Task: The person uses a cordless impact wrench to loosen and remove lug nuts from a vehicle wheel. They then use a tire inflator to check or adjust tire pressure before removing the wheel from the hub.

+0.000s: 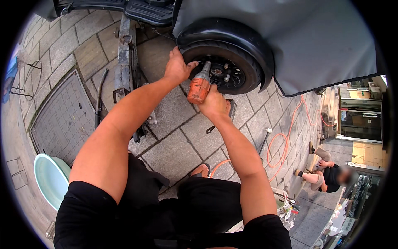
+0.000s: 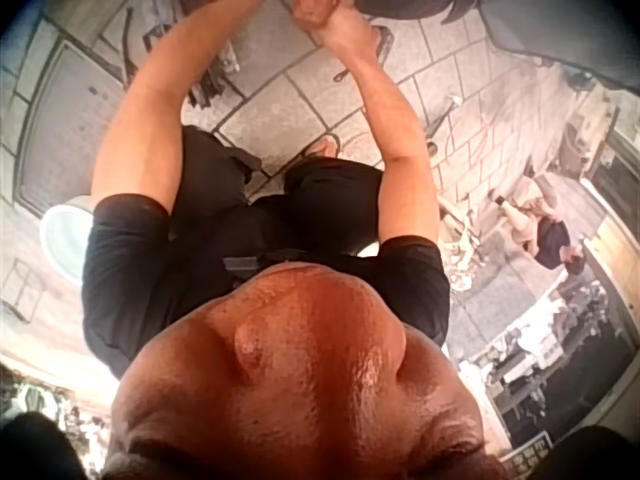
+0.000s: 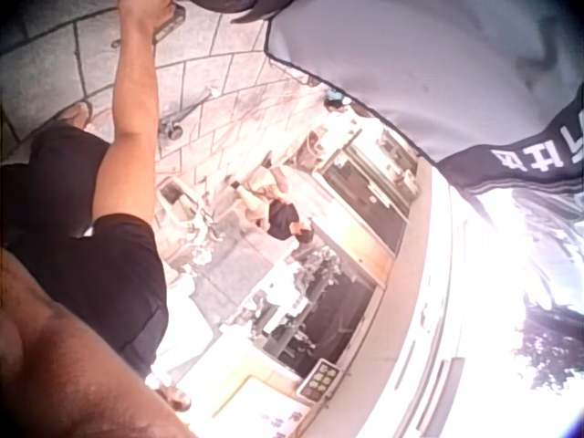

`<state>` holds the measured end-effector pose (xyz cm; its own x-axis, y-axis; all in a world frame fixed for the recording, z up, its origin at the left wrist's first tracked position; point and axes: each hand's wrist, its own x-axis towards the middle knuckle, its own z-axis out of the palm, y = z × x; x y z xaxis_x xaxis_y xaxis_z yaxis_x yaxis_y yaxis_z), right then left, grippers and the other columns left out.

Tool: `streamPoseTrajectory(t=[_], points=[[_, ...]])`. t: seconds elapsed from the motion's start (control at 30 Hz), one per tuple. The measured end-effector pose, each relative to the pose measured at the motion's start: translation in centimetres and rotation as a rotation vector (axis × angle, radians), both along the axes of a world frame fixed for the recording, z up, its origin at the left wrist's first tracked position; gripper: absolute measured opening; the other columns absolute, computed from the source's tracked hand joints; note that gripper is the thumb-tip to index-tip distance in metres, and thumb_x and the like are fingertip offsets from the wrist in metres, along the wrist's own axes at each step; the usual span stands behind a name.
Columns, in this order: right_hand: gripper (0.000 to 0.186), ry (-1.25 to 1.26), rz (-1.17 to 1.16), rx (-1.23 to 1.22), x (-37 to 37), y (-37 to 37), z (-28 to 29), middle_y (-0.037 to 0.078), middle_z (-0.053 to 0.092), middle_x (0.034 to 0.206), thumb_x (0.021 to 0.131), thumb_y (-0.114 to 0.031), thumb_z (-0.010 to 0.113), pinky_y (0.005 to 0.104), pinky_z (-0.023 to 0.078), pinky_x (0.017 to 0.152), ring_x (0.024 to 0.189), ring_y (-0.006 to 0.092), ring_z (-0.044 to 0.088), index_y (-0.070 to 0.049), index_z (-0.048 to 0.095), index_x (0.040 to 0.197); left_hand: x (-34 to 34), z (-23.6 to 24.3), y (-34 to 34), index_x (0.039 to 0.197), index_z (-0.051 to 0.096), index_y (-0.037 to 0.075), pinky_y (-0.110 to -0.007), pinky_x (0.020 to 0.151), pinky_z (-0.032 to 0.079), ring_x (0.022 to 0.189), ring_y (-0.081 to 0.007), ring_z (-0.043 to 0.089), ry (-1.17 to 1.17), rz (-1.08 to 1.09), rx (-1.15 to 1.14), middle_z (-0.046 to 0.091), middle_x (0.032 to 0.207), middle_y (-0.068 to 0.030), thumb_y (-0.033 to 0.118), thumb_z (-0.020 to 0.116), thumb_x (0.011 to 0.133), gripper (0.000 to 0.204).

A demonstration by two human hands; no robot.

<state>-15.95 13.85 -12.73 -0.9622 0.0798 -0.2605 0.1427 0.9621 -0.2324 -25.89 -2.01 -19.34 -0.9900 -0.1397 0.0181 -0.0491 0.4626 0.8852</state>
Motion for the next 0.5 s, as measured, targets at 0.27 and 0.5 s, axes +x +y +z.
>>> streamPoseTrajectory(t=[0.27, 0.5], points=[[0.057, 0.023, 0.010, -0.008, 0.1, 0.2, -0.3, 0.032, 0.073, 0.104, 0.085, -0.037, 0.076, 0.0537, 0.056, 0.090, 0.100, 0.0476, 0.072, 0.003, 0.050, 0.115, 0.1, 0.0, 0.2, 0.153, 0.029, -0.010, -0.047, 0.107, 0.050, 0.128, -0.0488, 0.057, 0.016, -0.005, 0.004, 0.045, 0.147, -0.0323, 0.034, 0.088, 0.084, 0.101], [0.060, 0.072, 0.057, -0.042, 1.2, 0.5, -1.4, 0.034, 0.068, 0.110, 0.087, -0.036, 0.077, 0.0536, 0.058, 0.087, 0.098, 0.0492, 0.071, 0.004, 0.044, 0.117, 0.1, -0.2, 0.2, 0.153, 0.029, -0.010, -0.047, 0.108, 0.049, 0.131, -0.0479, 0.055, 0.002, -0.002, 0.010, 0.044, 0.148, -0.0315, 0.034, 0.088, 0.083, 0.101]])
